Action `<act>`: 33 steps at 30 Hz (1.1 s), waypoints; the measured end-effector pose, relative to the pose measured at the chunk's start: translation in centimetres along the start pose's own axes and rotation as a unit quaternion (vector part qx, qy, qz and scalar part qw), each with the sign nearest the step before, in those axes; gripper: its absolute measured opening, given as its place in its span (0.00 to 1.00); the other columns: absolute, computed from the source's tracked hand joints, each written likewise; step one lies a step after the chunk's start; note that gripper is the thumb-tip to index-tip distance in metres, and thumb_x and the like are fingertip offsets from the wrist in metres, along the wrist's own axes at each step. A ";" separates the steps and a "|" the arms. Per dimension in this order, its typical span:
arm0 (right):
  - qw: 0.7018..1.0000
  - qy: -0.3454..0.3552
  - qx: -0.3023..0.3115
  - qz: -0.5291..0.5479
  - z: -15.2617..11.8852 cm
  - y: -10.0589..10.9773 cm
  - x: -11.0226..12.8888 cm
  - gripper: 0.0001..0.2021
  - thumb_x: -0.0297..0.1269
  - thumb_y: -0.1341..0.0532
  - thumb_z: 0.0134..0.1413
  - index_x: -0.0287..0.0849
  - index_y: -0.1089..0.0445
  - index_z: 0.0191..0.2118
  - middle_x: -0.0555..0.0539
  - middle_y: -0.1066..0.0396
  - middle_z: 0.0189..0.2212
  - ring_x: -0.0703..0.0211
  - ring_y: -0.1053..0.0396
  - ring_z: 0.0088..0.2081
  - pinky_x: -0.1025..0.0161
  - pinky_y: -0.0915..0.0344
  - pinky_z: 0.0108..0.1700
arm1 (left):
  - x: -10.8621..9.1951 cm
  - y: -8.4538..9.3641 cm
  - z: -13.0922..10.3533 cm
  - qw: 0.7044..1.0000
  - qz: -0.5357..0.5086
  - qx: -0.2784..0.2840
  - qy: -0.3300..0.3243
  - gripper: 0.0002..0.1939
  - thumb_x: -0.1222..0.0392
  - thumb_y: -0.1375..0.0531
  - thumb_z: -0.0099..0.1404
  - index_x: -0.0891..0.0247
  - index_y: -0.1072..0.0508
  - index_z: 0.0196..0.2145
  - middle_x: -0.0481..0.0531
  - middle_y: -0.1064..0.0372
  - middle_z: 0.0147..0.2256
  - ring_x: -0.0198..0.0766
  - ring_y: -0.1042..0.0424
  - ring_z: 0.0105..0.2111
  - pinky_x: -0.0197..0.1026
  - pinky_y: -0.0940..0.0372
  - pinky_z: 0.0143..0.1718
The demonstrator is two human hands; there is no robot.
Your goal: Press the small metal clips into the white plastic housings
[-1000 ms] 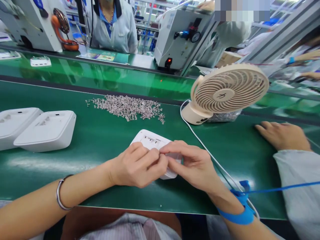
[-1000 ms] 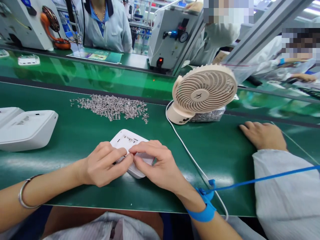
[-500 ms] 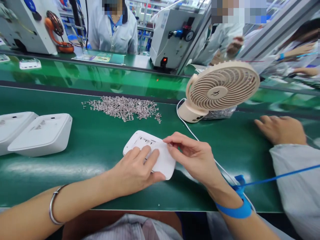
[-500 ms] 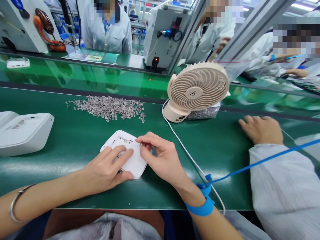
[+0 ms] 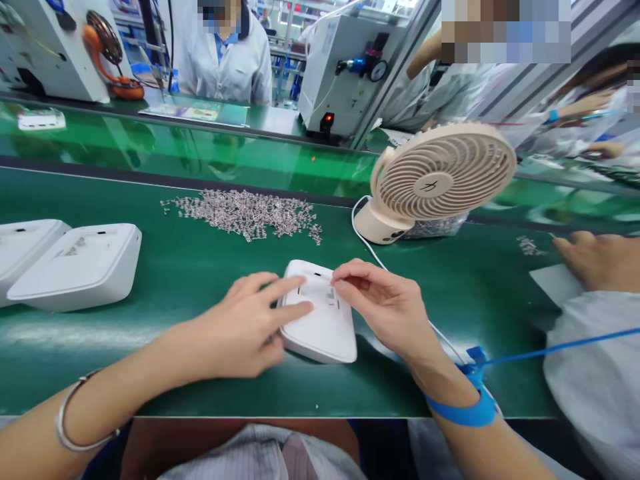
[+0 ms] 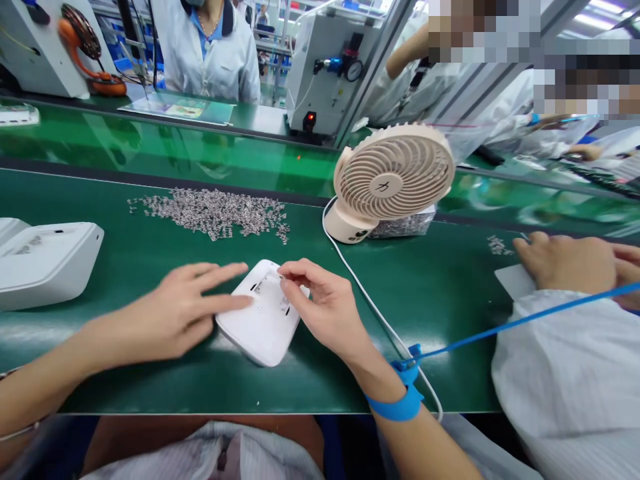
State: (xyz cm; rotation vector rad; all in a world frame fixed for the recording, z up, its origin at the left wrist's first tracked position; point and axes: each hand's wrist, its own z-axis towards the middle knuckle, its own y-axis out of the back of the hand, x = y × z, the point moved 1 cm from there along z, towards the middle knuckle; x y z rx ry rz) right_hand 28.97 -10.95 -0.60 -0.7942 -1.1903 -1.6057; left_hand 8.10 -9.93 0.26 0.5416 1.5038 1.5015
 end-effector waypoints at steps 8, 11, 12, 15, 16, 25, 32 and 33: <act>0.999 0.005 0.004 -0.033 0.1 -0.4 -0.1 0.02 0.32 0.39 0.47 0.43 0.33 0.27 0.51 0.34 0.24 0.64 0.36 0.28 0.65 0.35 0.33 | 2.4 1.6 -0.1 0.985 0.052 -0.048 0.159 0.18 0.55 0.53 0.64 0.62 0.28 0.44 0.58 0.37 0.53 0.51 0.35 0.49 0.56 0.41 0.47; 0.997 0.017 0.055 -0.060 0.0 -0.8 0.1 0.04 0.29 0.42 0.50 0.42 0.34 0.26 0.51 0.34 0.25 0.64 0.36 0.29 0.65 0.37 0.32 | 0.8 0.8 -0.2 0.993 0.003 -0.019 0.116 0.28 0.41 0.46 0.58 0.59 0.33 0.51 0.59 0.38 0.54 0.54 0.37 0.50 0.57 0.43 0.48; 0.995 0.023 0.070 -0.067 0.0 -0.9 0.2 0.05 0.29 0.43 0.51 0.42 0.34 0.27 0.50 0.34 0.26 0.64 0.36 0.30 0.65 0.37 0.33 | 0.3 0.6 -0.3 0.995 0.000 -0.011 0.103 0.32 0.37 0.44 0.54 0.59 0.34 0.51 0.60 0.40 0.56 0.56 0.39 0.51 0.59 0.44 0.49; 0.989 0.054 0.100 -0.091 -0.3 -1.3 0.4 0.06 0.27 0.45 0.52 0.43 0.34 0.28 0.49 0.33 0.29 0.63 0.34 0.33 0.64 0.37 0.35 | -0.8 0.2 -0.8 0.997 0.009 0.012 0.070 0.43 0.31 0.40 0.44 0.59 0.36 0.53 0.62 0.46 0.58 0.64 0.46 0.55 0.63 0.48 0.49; 0.987 0.066 0.106 -0.103 -0.4 -1.4 0.5 0.06 0.27 0.45 0.52 0.43 0.34 0.28 0.48 0.33 0.31 0.63 0.34 0.34 0.63 0.36 0.36 | -1.0 0.0 -0.9 0.998 0.017 0.019 0.064 0.44 0.31 0.40 0.42 0.59 0.36 0.53 0.63 0.47 0.59 0.66 0.48 0.56 0.64 0.49 0.50; 0.956 0.139 0.085 -0.246 -1.4 -2.6 0.5 0.08 0.24 0.48 0.53 0.41 0.34 0.30 0.44 0.34 0.33 0.59 0.33 0.36 0.60 0.35 0.36 | -1.5 -0.7 -1.2 0.994 0.097 0.026 0.044 0.37 0.38 0.39 0.50 0.63 0.36 0.52 0.63 0.49 0.60 0.65 0.49 0.56 0.67 0.50 0.50; 0.926 0.200 0.050 -0.317 -1.7 -3.3 0.5 0.08 0.22 0.48 0.52 0.37 0.34 0.29 0.40 0.32 0.34 0.57 0.33 0.37 0.60 0.33 0.36 | -1.8 -0.2 -1.1 0.991 0.113 0.048 0.051 0.35 0.39 0.42 0.54 0.64 0.36 0.53 0.62 0.49 0.60 0.64 0.48 0.56 0.65 0.49 0.51; 0.925 0.201 0.047 -0.318 -1.7 -3.3 0.5 0.08 0.22 0.47 0.51 0.37 0.34 0.29 0.40 0.32 0.34 0.57 0.32 0.37 0.60 0.33 0.35 | -1.9 -0.1 -1.1 0.991 0.114 0.049 0.051 0.35 0.39 0.42 0.54 0.64 0.36 0.53 0.62 0.49 0.60 0.64 0.49 0.56 0.65 0.50 0.51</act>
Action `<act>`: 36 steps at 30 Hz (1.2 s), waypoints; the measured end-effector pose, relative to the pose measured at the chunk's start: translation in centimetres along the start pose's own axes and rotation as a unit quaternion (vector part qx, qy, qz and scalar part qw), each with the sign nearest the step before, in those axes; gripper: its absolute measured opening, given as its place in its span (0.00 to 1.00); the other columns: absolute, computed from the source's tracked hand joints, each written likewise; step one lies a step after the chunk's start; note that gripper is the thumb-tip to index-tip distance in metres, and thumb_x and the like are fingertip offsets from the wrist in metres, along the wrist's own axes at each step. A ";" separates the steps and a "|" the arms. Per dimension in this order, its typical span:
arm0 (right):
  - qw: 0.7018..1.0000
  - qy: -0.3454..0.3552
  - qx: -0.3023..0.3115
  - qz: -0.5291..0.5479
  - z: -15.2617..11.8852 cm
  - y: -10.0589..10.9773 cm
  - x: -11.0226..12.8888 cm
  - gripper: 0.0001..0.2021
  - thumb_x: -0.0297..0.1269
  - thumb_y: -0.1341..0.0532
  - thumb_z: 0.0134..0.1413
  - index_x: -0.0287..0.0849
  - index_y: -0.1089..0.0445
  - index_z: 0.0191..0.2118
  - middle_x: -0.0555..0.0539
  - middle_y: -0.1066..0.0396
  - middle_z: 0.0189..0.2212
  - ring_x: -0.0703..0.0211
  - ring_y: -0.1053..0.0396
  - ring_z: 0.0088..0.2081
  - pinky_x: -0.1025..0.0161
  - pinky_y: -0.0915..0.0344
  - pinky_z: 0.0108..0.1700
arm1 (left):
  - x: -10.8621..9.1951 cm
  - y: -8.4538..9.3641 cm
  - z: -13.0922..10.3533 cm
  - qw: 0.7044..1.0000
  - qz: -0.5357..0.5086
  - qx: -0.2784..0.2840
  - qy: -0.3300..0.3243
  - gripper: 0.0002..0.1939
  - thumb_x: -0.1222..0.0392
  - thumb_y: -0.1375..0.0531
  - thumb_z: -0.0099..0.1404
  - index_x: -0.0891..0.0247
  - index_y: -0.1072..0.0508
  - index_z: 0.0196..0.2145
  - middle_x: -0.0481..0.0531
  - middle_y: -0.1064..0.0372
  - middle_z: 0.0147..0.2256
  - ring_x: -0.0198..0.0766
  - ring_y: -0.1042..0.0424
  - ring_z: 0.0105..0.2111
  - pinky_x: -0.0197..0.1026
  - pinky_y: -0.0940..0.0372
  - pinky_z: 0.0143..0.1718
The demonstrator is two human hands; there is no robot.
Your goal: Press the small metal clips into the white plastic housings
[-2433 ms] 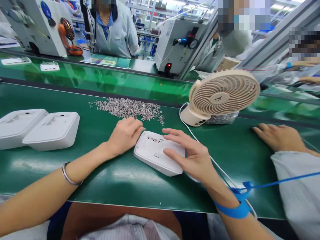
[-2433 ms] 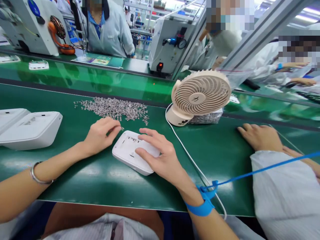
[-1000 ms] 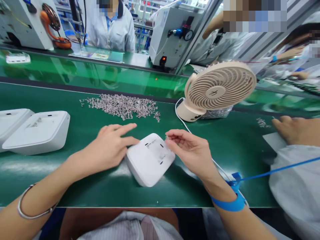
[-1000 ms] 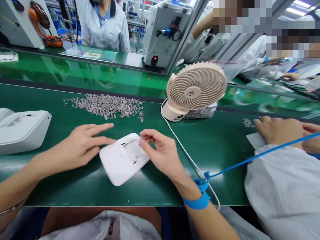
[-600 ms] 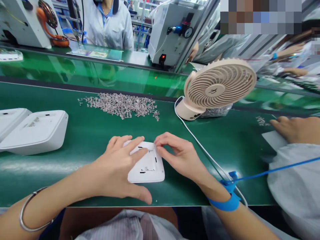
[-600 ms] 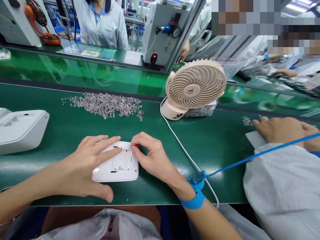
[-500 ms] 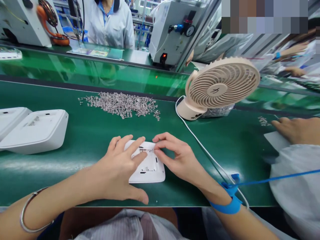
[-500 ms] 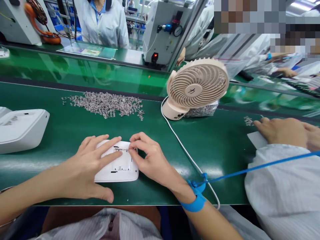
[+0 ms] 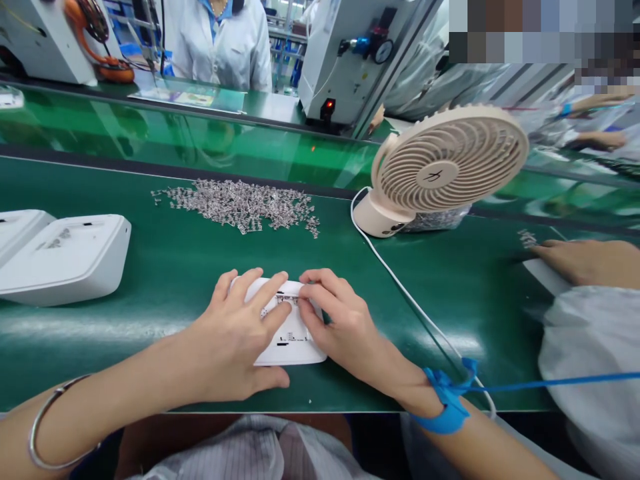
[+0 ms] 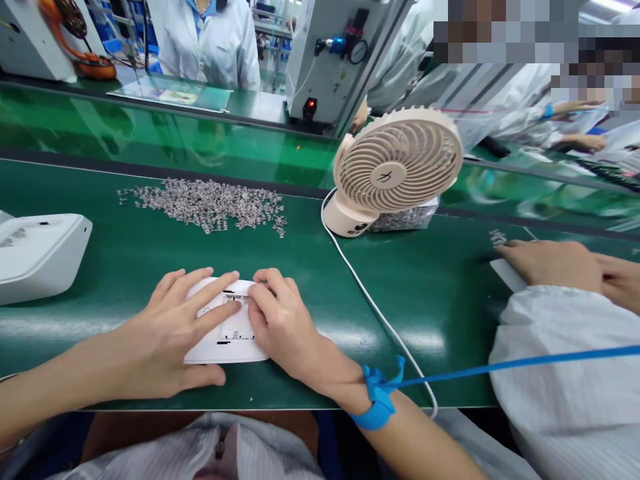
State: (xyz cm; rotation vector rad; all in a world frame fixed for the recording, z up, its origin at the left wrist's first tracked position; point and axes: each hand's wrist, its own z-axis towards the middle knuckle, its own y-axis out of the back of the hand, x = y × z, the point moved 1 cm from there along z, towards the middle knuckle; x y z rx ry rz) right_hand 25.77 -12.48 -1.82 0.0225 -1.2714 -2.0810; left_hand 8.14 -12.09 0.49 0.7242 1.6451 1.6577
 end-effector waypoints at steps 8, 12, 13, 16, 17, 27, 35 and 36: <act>0.997 -0.069 0.002 0.047 -0.2 0.0 -0.4 0.06 0.25 0.46 0.52 0.40 0.35 0.28 0.40 0.33 0.38 0.55 0.31 0.40 0.56 0.32 0.38 | 0.0 -0.1 0.1 1.000 0.008 0.006 0.001 0.39 0.39 0.41 0.53 0.60 0.43 0.58 0.60 0.50 0.60 0.63 0.47 0.55 0.64 0.49 0.51; 0.987 -0.110 0.006 0.118 -0.3 0.7 -0.8 0.06 0.26 0.46 0.52 0.40 0.33 0.29 0.42 0.32 0.38 0.59 0.31 0.39 0.61 0.32 0.37 | -0.1 0.1 0.2 1.000 0.009 0.007 0.009 0.37 0.37 0.43 0.54 0.59 0.41 0.57 0.59 0.50 0.60 0.62 0.47 0.55 0.63 0.50 0.52; 0.984 -0.120 0.008 0.134 -0.3 0.9 -0.9 0.07 0.25 0.46 0.51 0.41 0.33 0.29 0.43 0.32 0.38 0.60 0.30 0.39 0.63 0.32 0.36 | -0.1 0.1 0.3 1.000 0.009 0.007 0.010 0.37 0.37 0.44 0.55 0.59 0.41 0.56 0.59 0.50 0.60 0.62 0.47 0.55 0.63 0.50 0.52; 0.980 -0.132 0.022 0.148 -0.5 1.3 -1.0 0.10 0.23 0.48 0.51 0.41 0.31 0.31 0.43 0.31 0.39 0.62 0.30 0.39 0.66 0.32 0.33 | -0.2 0.2 0.4 1.000 0.009 0.007 0.011 0.36 0.37 0.44 0.55 0.60 0.40 0.56 0.59 0.49 0.60 0.62 0.46 0.55 0.63 0.50 0.51; 0.981 -0.126 0.029 0.146 -0.5 1.3 -1.0 0.10 0.23 0.48 0.51 0.41 0.31 0.32 0.43 0.31 0.40 0.61 0.30 0.39 0.66 0.32 0.33 | -0.2 0.2 0.4 1.000 0.009 0.007 0.011 0.36 0.37 0.44 0.55 0.60 0.40 0.56 0.59 0.49 0.60 0.62 0.46 0.54 0.63 0.49 0.51; 0.987 -0.087 0.055 0.122 -1.0 1.3 -0.6 0.12 0.22 0.49 0.53 0.41 0.30 0.36 0.40 0.36 0.48 0.63 0.30 0.37 0.62 0.30 0.38 | -0.2 -0.3 0.2 1.000 0.014 -0.001 0.005 0.36 0.37 0.47 0.57 0.60 0.43 0.57 0.60 0.51 0.60 0.61 0.47 0.54 0.63 0.49 0.50; 0.998 0.037 0.051 -0.019 -1.6 1.0 -0.1 0.13 0.20 0.50 0.52 0.35 0.35 0.42 0.31 0.36 0.46 0.53 0.33 0.42 0.52 0.31 0.39 | -0.4 -0.1 0.2 1.000 0.019 0.003 0.012 0.35 0.38 0.46 0.57 0.62 0.41 0.56 0.61 0.50 0.60 0.62 0.47 0.54 0.63 0.49 0.50; 0.997 0.040 0.057 -0.023 -1.6 1.0 -0.1 0.13 0.20 0.50 0.52 0.35 0.35 0.43 0.32 0.37 0.46 0.53 0.33 0.42 0.52 0.31 0.39 | -0.4 -0.1 0.2 1.000 0.020 0.002 0.011 0.35 0.38 0.46 0.57 0.62 0.41 0.56 0.61 0.50 0.60 0.62 0.47 0.54 0.63 0.49 0.50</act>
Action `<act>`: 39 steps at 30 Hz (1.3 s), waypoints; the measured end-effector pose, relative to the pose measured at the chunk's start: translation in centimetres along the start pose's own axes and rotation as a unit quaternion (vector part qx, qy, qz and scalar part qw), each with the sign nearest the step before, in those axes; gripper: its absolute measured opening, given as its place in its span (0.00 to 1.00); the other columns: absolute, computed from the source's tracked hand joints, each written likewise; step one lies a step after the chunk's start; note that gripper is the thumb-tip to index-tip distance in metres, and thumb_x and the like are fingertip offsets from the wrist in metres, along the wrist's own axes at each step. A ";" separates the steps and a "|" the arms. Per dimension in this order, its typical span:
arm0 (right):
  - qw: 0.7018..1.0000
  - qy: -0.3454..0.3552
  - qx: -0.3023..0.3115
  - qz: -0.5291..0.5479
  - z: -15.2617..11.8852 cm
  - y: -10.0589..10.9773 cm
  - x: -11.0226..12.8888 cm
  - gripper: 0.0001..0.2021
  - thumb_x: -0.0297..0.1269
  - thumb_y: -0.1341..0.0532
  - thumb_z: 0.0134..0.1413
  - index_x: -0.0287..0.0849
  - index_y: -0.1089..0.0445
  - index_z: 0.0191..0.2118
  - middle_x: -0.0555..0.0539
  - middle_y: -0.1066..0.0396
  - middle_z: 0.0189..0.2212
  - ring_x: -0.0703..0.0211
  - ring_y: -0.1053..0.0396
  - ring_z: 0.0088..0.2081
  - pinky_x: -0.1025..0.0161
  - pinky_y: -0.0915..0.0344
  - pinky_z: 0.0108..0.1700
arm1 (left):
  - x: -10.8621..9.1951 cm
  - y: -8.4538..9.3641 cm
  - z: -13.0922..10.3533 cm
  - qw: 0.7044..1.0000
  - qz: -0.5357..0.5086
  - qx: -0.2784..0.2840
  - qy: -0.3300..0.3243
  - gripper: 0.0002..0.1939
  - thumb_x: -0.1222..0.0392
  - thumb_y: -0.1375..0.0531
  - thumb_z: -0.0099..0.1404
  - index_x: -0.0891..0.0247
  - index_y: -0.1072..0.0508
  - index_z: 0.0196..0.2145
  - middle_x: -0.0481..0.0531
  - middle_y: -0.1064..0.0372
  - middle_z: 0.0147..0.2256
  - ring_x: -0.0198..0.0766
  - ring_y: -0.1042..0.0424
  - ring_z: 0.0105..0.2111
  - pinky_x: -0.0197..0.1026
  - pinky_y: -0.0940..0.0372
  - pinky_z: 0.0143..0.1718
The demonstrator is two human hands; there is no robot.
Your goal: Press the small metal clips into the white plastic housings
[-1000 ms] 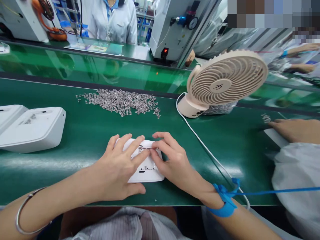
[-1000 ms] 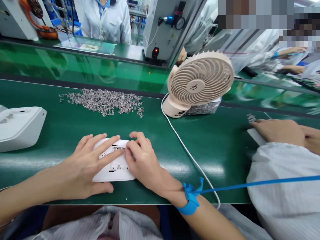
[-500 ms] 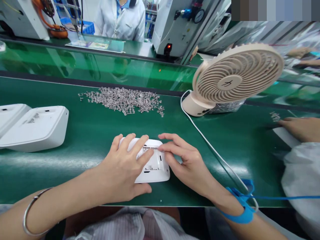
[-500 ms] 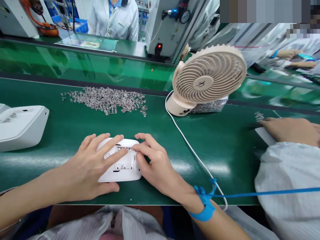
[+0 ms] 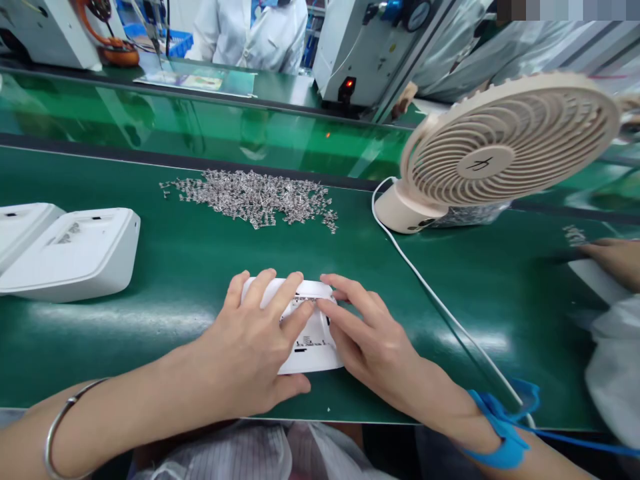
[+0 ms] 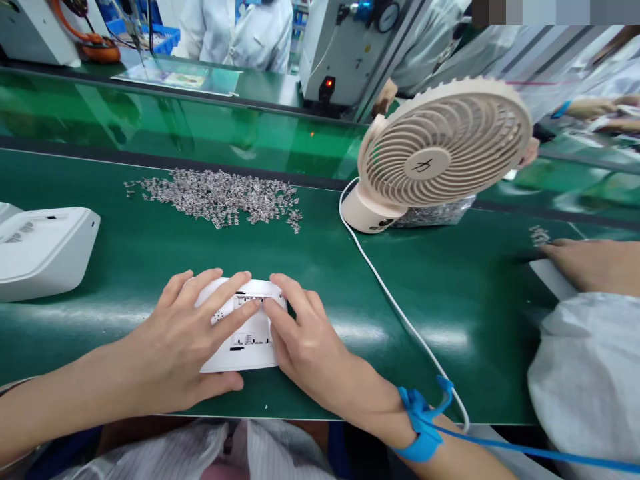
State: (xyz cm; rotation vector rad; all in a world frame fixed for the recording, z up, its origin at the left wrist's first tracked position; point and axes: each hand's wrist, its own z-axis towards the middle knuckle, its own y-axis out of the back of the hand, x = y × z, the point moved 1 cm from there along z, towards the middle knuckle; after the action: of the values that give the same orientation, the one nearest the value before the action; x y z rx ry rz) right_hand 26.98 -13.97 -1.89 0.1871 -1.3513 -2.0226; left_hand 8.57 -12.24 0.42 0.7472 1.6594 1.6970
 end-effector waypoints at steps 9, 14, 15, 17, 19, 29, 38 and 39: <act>0.972 -0.166 -0.028 0.164 1.0 -1.0 -0.7 0.13 0.28 0.45 0.51 0.42 0.35 0.44 0.41 0.32 0.44 0.55 0.33 0.46 0.54 0.34 0.46 | -0.1 -0.3 -0.2 0.999 0.024 -0.024 0.003 0.34 0.36 0.47 0.57 0.65 0.37 0.52 0.61 0.48 0.59 0.60 0.47 0.54 0.61 0.49 0.50; 0.962 -0.210 -0.025 0.174 1.5 -1.6 -1.0 0.11 0.28 0.45 0.48 0.43 0.33 0.39 0.47 0.29 0.35 0.58 0.31 0.37 0.56 0.34 0.40 | -0.1 -0.3 -0.2 0.999 0.022 -0.025 0.003 0.34 0.37 0.46 0.56 0.65 0.38 0.52 0.60 0.48 0.59 0.60 0.46 0.54 0.61 0.49 0.50; 0.961 -0.208 -0.024 0.178 1.6 -1.6 -1.1 0.10 0.28 0.45 0.48 0.43 0.33 0.38 0.47 0.29 0.34 0.58 0.32 0.36 0.56 0.34 0.39 | -0.1 -0.3 -0.2 0.999 0.021 -0.025 0.005 0.34 0.37 0.46 0.56 0.64 0.38 0.53 0.60 0.48 0.59 0.60 0.46 0.55 0.61 0.49 0.50; 0.961 -0.204 -0.023 0.186 1.7 -1.6 -1.1 0.09 0.28 0.45 0.48 0.42 0.33 0.37 0.47 0.29 0.34 0.58 0.32 0.36 0.56 0.35 0.39 | -0.1 -0.2 -0.2 1.000 0.020 -0.024 0.007 0.34 0.37 0.46 0.56 0.64 0.38 0.53 0.60 0.48 0.60 0.60 0.46 0.55 0.61 0.49 0.51; 0.959 -0.205 -0.024 0.194 1.7 -1.7 -1.1 0.09 0.28 0.45 0.48 0.42 0.32 0.37 0.47 0.29 0.34 0.58 0.32 0.36 0.56 0.35 0.40 | -0.2 -0.1 -0.3 1.000 0.020 -0.019 0.007 0.34 0.37 0.46 0.56 0.65 0.37 0.52 0.60 0.48 0.60 0.60 0.46 0.55 0.60 0.48 0.51; 0.965 -0.208 -0.114 0.112 1.5 -1.4 -1.5 0.12 0.35 0.44 0.53 0.43 0.33 0.44 0.39 0.34 0.44 0.49 0.34 0.47 0.48 0.37 0.48 | 3.1 0.7 0.0 0.964 0.099 -0.031 0.246 0.25 0.52 0.54 0.64 0.74 0.30 0.46 0.71 0.39 0.52 0.66 0.40 0.50 0.65 0.45 0.46; 0.927 -0.295 -0.210 -0.093 0.8 2.7 -6.6 0.19 0.42 0.38 0.46 0.45 0.33 0.46 0.36 0.39 0.49 0.39 0.40 0.52 0.42 0.44 0.50 | 11.5 3.0 -2.4 0.894 0.087 0.081 0.432 0.25 0.55 0.57 0.61 0.78 0.29 0.36 0.68 0.32 0.37 0.62 0.33 0.42 0.55 0.39 0.33; 0.913 -0.339 -0.193 -0.118 0.5 3.3 -7.6 0.24 0.44 0.36 0.43 0.43 0.34 0.48 0.33 0.41 0.51 0.36 0.42 0.53 0.40 0.45 0.50 | 12.4 3.0 -2.7 0.902 0.064 0.085 0.419 0.27 0.52 0.58 0.61 0.79 0.29 0.37 0.70 0.32 0.39 0.63 0.34 0.43 0.54 0.40 0.33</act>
State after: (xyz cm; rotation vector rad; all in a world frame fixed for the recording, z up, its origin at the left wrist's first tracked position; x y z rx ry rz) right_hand 33.98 -9.68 -0.65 -0.6156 -1.3104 -2.6532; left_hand -1.48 -4.34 2.87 0.1726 2.3891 2.1579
